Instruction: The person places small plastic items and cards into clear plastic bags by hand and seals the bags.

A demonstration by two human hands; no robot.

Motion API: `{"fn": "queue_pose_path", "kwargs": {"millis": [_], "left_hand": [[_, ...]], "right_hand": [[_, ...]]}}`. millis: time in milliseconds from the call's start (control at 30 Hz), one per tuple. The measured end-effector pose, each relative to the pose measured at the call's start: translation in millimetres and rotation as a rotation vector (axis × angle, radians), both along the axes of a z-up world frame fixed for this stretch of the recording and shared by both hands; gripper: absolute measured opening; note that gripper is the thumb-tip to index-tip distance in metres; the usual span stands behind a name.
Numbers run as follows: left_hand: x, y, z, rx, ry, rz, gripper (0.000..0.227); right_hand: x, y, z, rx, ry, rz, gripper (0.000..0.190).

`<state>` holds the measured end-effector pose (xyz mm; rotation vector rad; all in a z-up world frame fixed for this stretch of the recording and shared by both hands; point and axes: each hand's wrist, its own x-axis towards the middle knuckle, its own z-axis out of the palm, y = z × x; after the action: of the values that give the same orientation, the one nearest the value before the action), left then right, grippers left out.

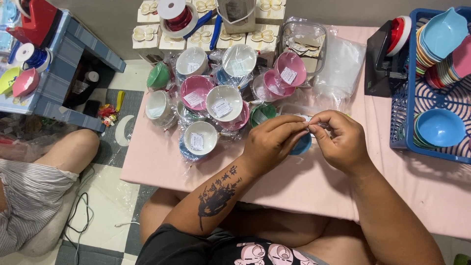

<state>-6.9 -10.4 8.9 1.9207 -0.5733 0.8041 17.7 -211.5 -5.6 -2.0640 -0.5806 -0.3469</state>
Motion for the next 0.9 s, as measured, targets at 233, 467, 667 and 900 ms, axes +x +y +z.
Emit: {"fn": "queue_pose_path", "kwargs": {"millis": [233,467,667,900], "left_hand": [[8.6,10.0,-12.1,-0.272,0.353,-0.237,0.008],[9.8,10.0,-19.3,-0.378,0.58,-0.371,0.015],[10.2,15.0,-25.2,-0.324,0.646,-0.403,0.015],[11.5,21.9,-23.0,-0.211,0.771,-0.575,0.012]], "right_hand": [[0.7,7.9,6.3,0.025,-0.116,0.047,0.002],[0.5,9.4,15.2,0.081,-0.138,0.166,0.002],[2.3,4.3,21.1,0.099,-0.014,0.304,0.002],[4.2,-1.1,25.1,0.122,0.121,0.459,0.009]]}}
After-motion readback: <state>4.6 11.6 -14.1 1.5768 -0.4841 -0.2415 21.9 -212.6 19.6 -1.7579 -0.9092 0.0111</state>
